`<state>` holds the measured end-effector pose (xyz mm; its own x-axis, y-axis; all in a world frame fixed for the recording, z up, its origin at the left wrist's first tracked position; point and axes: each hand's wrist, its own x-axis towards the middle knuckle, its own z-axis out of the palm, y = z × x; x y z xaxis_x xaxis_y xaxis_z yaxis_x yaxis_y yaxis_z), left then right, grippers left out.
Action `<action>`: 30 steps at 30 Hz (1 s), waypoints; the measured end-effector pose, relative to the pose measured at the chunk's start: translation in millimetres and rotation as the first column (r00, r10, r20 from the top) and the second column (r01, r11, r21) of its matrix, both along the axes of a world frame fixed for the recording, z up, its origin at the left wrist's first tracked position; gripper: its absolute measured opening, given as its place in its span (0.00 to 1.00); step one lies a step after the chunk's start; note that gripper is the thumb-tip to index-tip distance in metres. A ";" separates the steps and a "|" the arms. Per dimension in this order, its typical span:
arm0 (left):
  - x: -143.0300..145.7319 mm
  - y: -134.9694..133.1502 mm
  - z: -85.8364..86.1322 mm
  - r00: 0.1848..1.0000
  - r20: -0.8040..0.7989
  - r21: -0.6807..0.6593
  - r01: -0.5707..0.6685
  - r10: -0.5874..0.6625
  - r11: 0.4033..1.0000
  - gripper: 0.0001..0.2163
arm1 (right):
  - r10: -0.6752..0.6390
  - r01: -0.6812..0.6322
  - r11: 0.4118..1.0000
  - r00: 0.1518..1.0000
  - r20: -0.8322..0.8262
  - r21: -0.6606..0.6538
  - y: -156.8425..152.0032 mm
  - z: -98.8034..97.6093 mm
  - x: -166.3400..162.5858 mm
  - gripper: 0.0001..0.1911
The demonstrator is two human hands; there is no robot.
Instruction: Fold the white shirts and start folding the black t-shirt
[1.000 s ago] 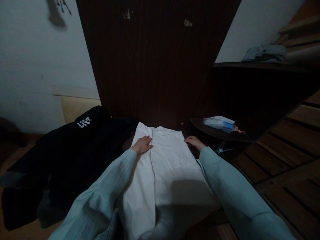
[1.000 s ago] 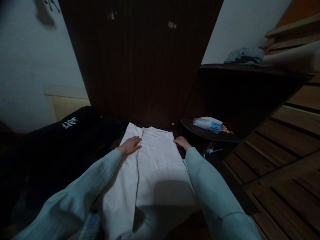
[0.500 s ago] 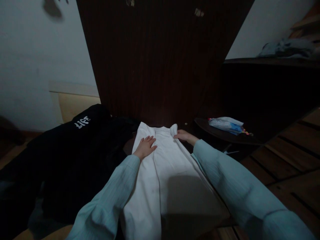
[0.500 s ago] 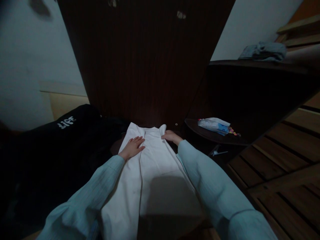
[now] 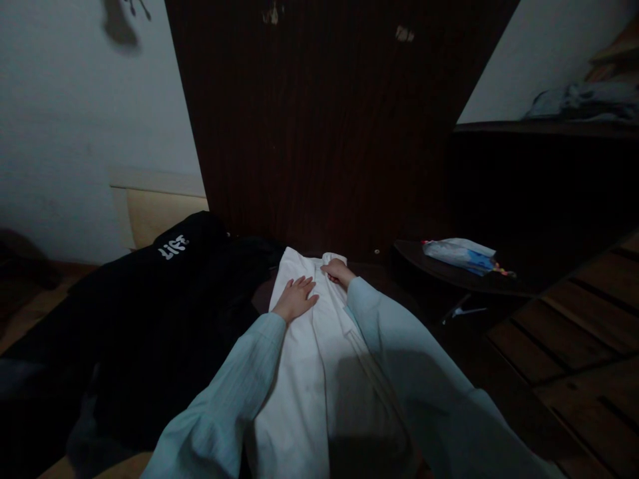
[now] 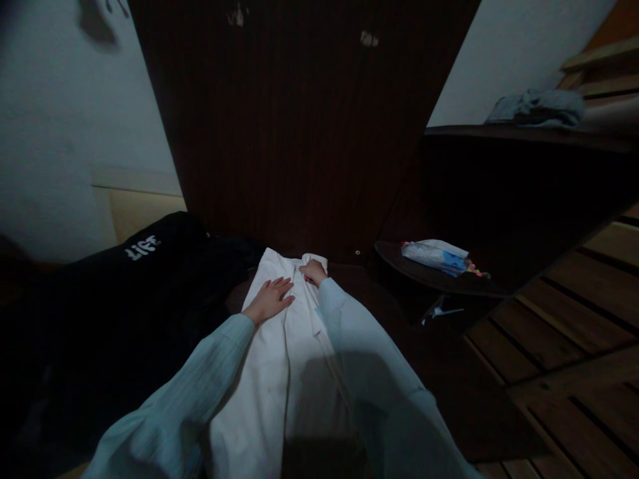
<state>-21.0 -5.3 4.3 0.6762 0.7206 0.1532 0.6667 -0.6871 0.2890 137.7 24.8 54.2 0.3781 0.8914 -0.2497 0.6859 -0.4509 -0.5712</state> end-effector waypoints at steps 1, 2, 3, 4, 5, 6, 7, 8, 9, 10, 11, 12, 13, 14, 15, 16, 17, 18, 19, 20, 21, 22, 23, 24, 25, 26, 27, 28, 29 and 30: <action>0.2 0.4 -0.6 1.000 0.000 0.002 0.001 -0.001 1.000 0.21 | 0.002 -0.002 1.000 1.000 0.014 0.017 1.7 -2.8 -1.2 0.08; 0.4 0.8 -1.3 1.000 0.001 0.005 0.002 -0.002 1.000 0.21 | 0.006 -0.007 0.999 1.000 0.026 0.033 3.0 -5.5 -2.5 0.07; 0.6 1.1 -2.1 1.000 0.002 0.007 0.003 -0.003 1.000 0.21 | 0.012 -0.014 0.999 0.999 0.034 0.044 3.9 -8.1 -3.9 0.08; 0.8 1.5 -2.8 1.000 0.006 0.010 0.002 -0.002 1.000 0.21 | 0.021 -0.023 0.998 0.999 0.036 0.052 4.4 -10.5 -5.4 0.08; 1.0 1.6 -3.4 1.000 0.012 0.015 -0.001 0.001 1.000 0.22 | 0.033 -0.034 0.998 0.999 0.030 0.053 4.4 -12.6 -7.1 0.09; 1.2 1.6 -3.8 1.000 0.023 0.022 -0.006 0.006 1.000 0.22 | 0.045 -0.045 0.998 0.999 0.015 0.051 4.0 -14.1 -8.8 0.11; 1.3 1.4 -3.8 0.999 0.039 0.037 -0.006 0.005 0.999 0.23 | 0.055 -0.055 0.998 0.998 -0.007 0.044 3.2 -14.9 -10.4 0.13; 1.4 1.0 -3.5 0.998 0.059 0.058 0.007 -0.010 0.998 0.23 | 0.065 -0.063 0.997 0.997 -0.037 0.033 2.2 -14.7 -11.9 0.15; 1.6 0.5 -3.0 0.996 0.080 0.087 0.035 -0.042 0.996 0.23 | 0.072 -0.071 0.997 0.995 -0.072 0.020 0.9 -13.5 -12.8 0.17; 1.7 -0.2 -2.4 0.991 0.099 0.121 0.075 -0.088 0.990 0.23 | 0.080 -0.080 0.997 0.991 -0.109 0.007 -0.8 -11.1 -13.3 0.18; 1.8 -0.9 -1.7 0.983 0.113 0.159 0.123 -0.142 0.980 0.22 | 0.089 -0.091 0.996 0.985 -0.146 -0.005 -3.1 -7.8 -13.0 0.18; 1.9 -1.6 -1.2 0.974 0.119 0.196 0.168 -0.193 0.966 0.21 | 0.102 -0.107 0.994 0.978 -0.181 -0.016 -6.3 -3.9 -12.0 0.17; 2.0 -2.0 -0.9 0.965 0.120 0.228 0.202 -0.233 0.953 0.20 | 0.119 -0.127 0.992 0.970 -0.212 -0.021 -10.7 0.3 -10.3 0.16; 2.1 -2.2 -0.9 0.959 0.117 0.252 0.222 -0.258 0.942 0.19 | 0.140 -0.148 0.989 0.961 -0.237 -0.018 -16.7 4.4 -7.7 0.14; 2.2 -2.1 -1.3 0.956 0.113 0.270 0.233 -0.271 0.934 0.18 | 0.158 -0.166 0.986 0.954 -0.255 -0.010 -24.8 8.0 -4.4 0.13; 2.4 -1.8 -1.8 0.954 0.109 0.279 0.241 -0.280 0.930 0.16 | 0.169 -0.175 0.985 0.948 -0.270 0.002 -35.3 10.7 -0.3 0.11; 2.5 -1.2 -2.6 0.951 0.105 0.281 0.251 -0.289 0.926 0.15 | 0.182 -0.182 0.983 0.948 -0.263 0.024 -48.4 12.5 4.4 0.09; 2.7 -0.4 -3.6 0.949 0.100 0.279 0.261 -0.298 0.924 0.14 | 0.198 -0.191 0.980 0.953 -0.228 0.051 -64.1 13.2 9.7 0.08; 2.9 0.5 -4.5 0.947 0.095 0.274 0.272 -0.307 0.923 0.14 | 0.210 -0.200 0.977 0.961 -0.181 0.071 -82.1 12.9 15.5 0.07; 3.0 1.5 -5.5 0.946 0.089 0.268 0.280 -0.313 0.922 0.14 | 0.254 -0.247 0.964 0.965 -0.066 0.100 -102.1 11.7 21.6 0.05; 3.2 2.5 -6.5 0.945 0.083 0.262 0.284 -0.315 0.922 0.14 | 0.296 -0.298 0.950 0.954 0.045 0.089 -123.6 9.7 27.7 0.06; 3.3 3.4 -7.4 0.947 0.078 0.256 0.284 -0.312 0.924 0.15 | 0.344 -0.349 0.936 0.934 0.099 0.045 -145.8 7.0 33.6 0.09; 3.4 4.3 -8.2 0.949 0.072 0.251 0.280 -0.306 0.927 0.15 | 0.386 -0.390 0.921 0.915 0.113 0.014 -168.2 3.7 38.9 0.11; 3.6 5.1 -8.8 0.952 0.066 0.245 0.275 -0.299 0.929 0.15 | 0.408 -0.409 0.913 0.907 0.103 -0.012 -190.2 0.0 43.3 0.13; 3.8 5.8 -9.4 0.954 0.060 0.240 0.271 -0.293 0.932 0.16 | 0.412 -0.410 0.911 0.907 0.093 -0.037 -211.4 -4.2 46.7 0.15; 4.1 6.4 -9.7 0.957 0.055 0.236 0.266 -0.286 0.935 0.16 | 0.417 -0.413 0.909 0.904 0.094 -0.060 -231.2 -8.7 48.8 0.17; 4.4 6.7 -9.8 0.958 0.049 0.233 0.263 -0.281 0.936 0.16 | 0.416 -0.414 0.909 0.905 0.086 -0.043 -249.5 -13.6 49.7 0.17; 4.9 6.8 -9.6 0.960 0.043 0.233 0.260 -0.277 0.937 0.16 | 0.396 -0.395 0.918 0.915 0.074 -0.034 -266.1 -18.6 49.3 0.16; 5.4 6.6 -9.0 0.960 0.036 0.235 0.261 -0.276 0.936 0.16 | 0.368 -0.368 0.930 0.928 0.052 -0.022 -280.8 -23.7 47.9 0.15; 6.1 6.1 -8.0 0.961 0.030 0.238 0.260 -0.275 0.936 0.16 | 0.334 -0.334 0.943 0.942 0.036 -0.003 -293.6 -28.7 45.6 0.14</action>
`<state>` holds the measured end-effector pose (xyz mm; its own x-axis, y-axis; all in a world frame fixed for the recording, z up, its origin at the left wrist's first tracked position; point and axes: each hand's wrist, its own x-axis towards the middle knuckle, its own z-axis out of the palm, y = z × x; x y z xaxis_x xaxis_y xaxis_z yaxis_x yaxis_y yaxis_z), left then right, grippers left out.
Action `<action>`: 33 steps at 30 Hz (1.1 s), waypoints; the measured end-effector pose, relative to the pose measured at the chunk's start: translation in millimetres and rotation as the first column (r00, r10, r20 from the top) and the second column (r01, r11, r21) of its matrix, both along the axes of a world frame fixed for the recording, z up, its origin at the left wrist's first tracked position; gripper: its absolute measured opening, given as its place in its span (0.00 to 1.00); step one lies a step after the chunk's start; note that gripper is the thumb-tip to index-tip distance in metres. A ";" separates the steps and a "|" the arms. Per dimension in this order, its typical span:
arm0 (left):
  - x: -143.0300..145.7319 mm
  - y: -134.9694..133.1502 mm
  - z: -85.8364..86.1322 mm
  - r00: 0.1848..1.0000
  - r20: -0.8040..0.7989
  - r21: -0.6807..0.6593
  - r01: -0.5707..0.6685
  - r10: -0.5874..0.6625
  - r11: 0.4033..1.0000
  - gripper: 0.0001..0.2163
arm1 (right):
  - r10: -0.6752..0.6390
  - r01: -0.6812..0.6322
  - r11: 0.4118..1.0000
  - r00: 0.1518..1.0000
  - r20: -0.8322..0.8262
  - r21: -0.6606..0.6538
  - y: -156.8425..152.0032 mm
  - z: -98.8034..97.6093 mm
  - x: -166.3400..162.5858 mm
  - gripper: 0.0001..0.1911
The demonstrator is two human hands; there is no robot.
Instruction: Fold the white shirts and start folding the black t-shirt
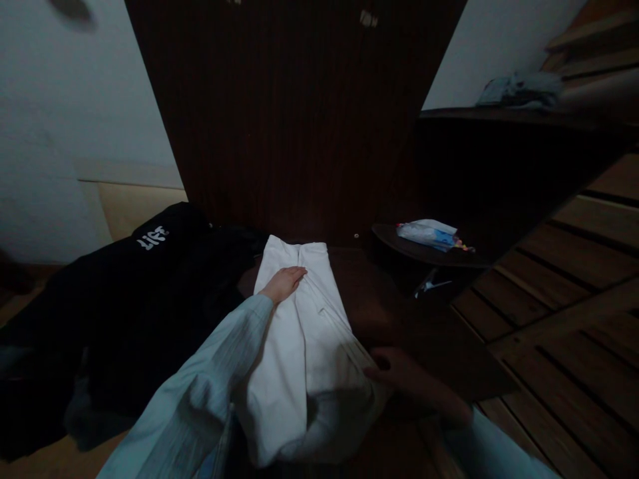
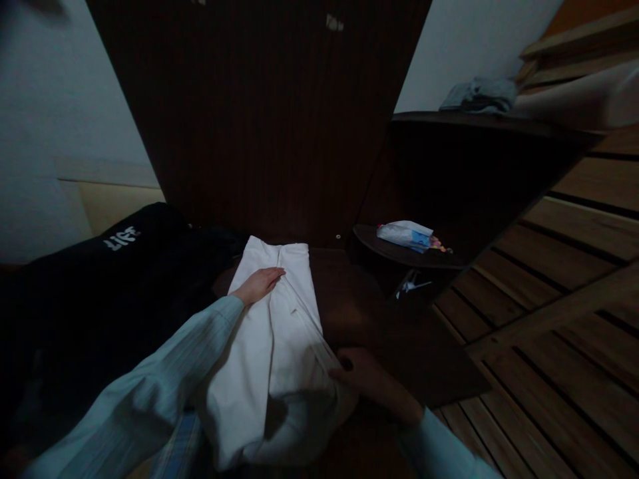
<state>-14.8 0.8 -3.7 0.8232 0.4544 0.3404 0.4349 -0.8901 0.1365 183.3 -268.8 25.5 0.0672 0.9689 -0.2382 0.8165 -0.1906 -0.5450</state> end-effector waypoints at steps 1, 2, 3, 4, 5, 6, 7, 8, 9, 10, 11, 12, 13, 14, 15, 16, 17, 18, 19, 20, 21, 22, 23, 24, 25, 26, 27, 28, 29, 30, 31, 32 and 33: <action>0.8 -0.8 1.4 1.000 -0.008 0.005 -0.002 0.002 1.000 0.16 | -0.038 0.038 0.999 0.999 -0.021 0.007 -10.8 -4.7 -2.9 0.13; 1.6 -1.9 3.2 1.000 -0.020 0.009 -0.004 0.004 1.000 0.16 | -0.071 0.071 0.997 0.997 -0.043 0.017 -19.8 -9.0 -6.1 0.13; 2.4 -3.2 5.1 0.999 -0.034 0.012 -0.008 0.009 1.000 0.16 | -0.094 0.096 0.995 0.994 -0.062 0.028 -27.1 -12.6 -9.6 0.13; 3.3 -4.7 7.2 0.999 -0.048 0.013 -0.015 0.015 1.000 0.15 | -0.106 0.109 0.993 0.991 -0.083 0.033 -32.9 -15.4 -13.2 0.13; 4.2 -6.3 9.1 0.998 -0.062 0.010 -0.023 0.023 1.000 0.15 | -0.109 0.113 0.993 0.989 -0.103 0.034 -37.6 -17.5 -16.9 0.13; 5.1 -7.8 10.8 0.997 -0.073 -0.002 -0.035 0.035 0.999 0.15 | -0.106 0.110 0.993 0.987 -0.122 0.030 -41.5 -18.8 -20.7 0.12; 5.9 -9.1 12.0 0.995 -0.081 -0.021 -0.052 0.050 0.998 0.14 | -0.101 0.105 0.994 0.986 -0.134 0.022 -45.1 -19.3 -24.6 0.12; 6.6 -10.2 12.6 0.994 -0.083 -0.043 -0.075 0.071 0.996 0.13 | -0.097 0.099 0.995 0.986 -0.138 0.009 -48.5 -19.2 -28.6 0.11; 7.3 -11.1 12.7 0.992 -0.082 -0.066 -0.101 0.096 0.993 0.13 | -0.093 0.093 0.996 0.987 -0.134 -0.005 -52.0 -18.4 -32.5 0.11; 7.9 -11.8 12.4 0.990 -0.079 -0.085 -0.127 0.120 0.988 0.12 | -0.088 0.087 0.996 0.989 -0.121 -0.017 -55.8 -17.0 -36.4 0.11; 8.5 -12.3 11.6 0.987 -0.073 -0.098 -0.149 0.142 0.984 0.12 | -0.084 0.082 0.996 0.991 -0.103 -0.026 -60.0 -15.1 -39.9 0.10; 9.0 -12.6 10.7 0.985 -0.066 -0.105 -0.164 0.158 0.981 0.11 | -0.080 0.078 0.997 0.993 -0.082 -0.028 -64.3 -12.7 -43.1 0.10; 9.4 -12.8 9.7 0.984 -0.059 -0.107 -0.174 0.168 0.979 0.11 | -0.081 0.080 0.997 0.995 -0.058 -0.022 -68.9 -9.7 -46.0 0.10; 9.7 -13.0 8.8 0.983 -0.053 -0.111 -0.181 0.176 0.977 0.11 | -0.094 0.094 0.996 0.995 -0.031 -0.010 -73.5 -6.4 -48.6 0.11; 10.0 -13.2 8.0 0.982 -0.048 -0.114 -0.187 0.182 0.976 0.11 | -0.118 0.118 0.993 0.993 -0.001 0.010 -77.8 -2.9 -51.3 0.11; 10.0 -13.5 7.5 0.981 -0.045 -0.117 -0.192 0.188 0.974 0.11 | -0.145 0.145 0.989 0.989 0.030 0.032 -81.8 0.4 -54.3 0.11; 9.9 -13.7 7.2 0.980 -0.044 -0.120 -0.197 0.193 0.973 0.12 | -0.166 0.163 0.985 0.984 0.060 0.052 -85.1 3.2 -58.1 0.11; 9.6 -13.9 7.1 0.979 -0.043 -0.122 -0.204 0.200 0.971 0.12 | -0.173 0.167 0.984 0.981 0.089 0.065 -87.7 5.1 -62.8 0.11; 9.1 -14.1 7.4 0.978 -0.043 -0.124 -0.209 0.205 0.970 0.13 | -0.159 0.152 0.986 0.981 0.115 0.068 -89.4 5.9 -68.8 0.10; 8.4 -14.2 7.9 0.978 -0.040 -0.125 -0.206 0.203 0.970 0.14 | -0.122 0.115 0.992 0.983 0.136 0.059 -90.2 5.6 -75.8 0.09; 7.6 -14.2 8.7 0.981 -0.035 -0.127 -0.192 0.189 0.973 0.15 | -0.068 0.063 0.997 0.986 0.150 0.041 -90.1 4.4 -83.7 0.07; 6.9 -14.2 9.7 0.985 -0.030 -0.128 -0.170 0.168 0.977 0.16 | -0.011 0.008 1.000 0.987 0.160 0.021 -89.1 2.7 -91.9 0.07; 6.3 -14.1 10.8 0.989 -0.026 -0.128 -0.145 0.143 0.981 0.17 | 0.037 -0.037 0.999 0.985 0.166 0.001 -87.5 0.7 -99.9 0.09; 5.9 -14.1 12.0 0.993 -0.027 -0.127 -0.121 0.119 0.985 0.17 | 0.072 -0.069 0.997 0.983 0.171 -0.021 -85.4 -1.1 -107.3 0.11; 5.7 -14.1 13.2 0.994 -0.033 -0.124 -0.105 0.102 0.987 0.16 | 0.094 -0.088 0.995 0.979 0.179 -0.040 -83.0 -2.4 -113.6 0.12; 5.8 -14.1 14.2 0.995 -0.041 -0.122 -0.100 0.095 0.987 0.16 | 0.108 -0.100 0.994 0.975 0.193 -0.049 -80.4 -3.2 -118.7 0.14; 6.0 -14.3 15.0 0.993 -0.050 -0.120 -0.108 0.102 0.987 0.15 | 0.121 -0.111 0.992 0.969 0.217 -0.057 -77.9 -3.5 -122.5 0.14; 6.2 -14.6 15.6 0.992 -0.057 -0.116 -0.122 0.116 0.986 0.14 | 0.143 -0.131 0.989 0.958 0.247 -0.064 -75.6 -3.4 -125.1 0.14; 6.4 -15.0 15.9 0.989 -0.061 -0.111 -0.140 0.134 0.984 0.13 | 0.175 -0.161 0.984 0.944 0.280 -0.071 -73.8 -3.2 -126.6 0.14; 6.5 -15.6 15.9 0.986 -0.062 -0.105 -0.159 0.153 0.982 0.13 | 0.211 -0.197 0.978 0.926 0.312 -0.074 -72.4 -3.2 -127.2 0.14; 6.4 -16.1 15.7 0.984 -0.057 -0.099 -0.177 0.172 0.979 0.12 | 0.246 -0.235 0.969 0.907 0.342 -0.073 -71.6 -3.7 -127.2 0.14; 6.0 -16.7 15.4 0.981 -0.048 -0.095 -0.193 0.189 0.977 0.11 | 0.276 -0.270 0.960 0.889 0.366 -0.069 -71.4 -4.9 -126.7 0.14; 5.5 -17.2 14.9 0.978 -0.033 -0.092 -0.206 0.204 0.974 0.11 | 0.298 -0.300 0.952 0.873 0.385 -0.056 -71.6 -7.4 -125.9 0.14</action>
<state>-9.3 -16.4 11.2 0.7164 0.6433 0.2699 0.6106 -0.7654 0.2035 57.3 -340.4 18.1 -0.1407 0.9585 -0.2480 0.9793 0.0979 -0.1769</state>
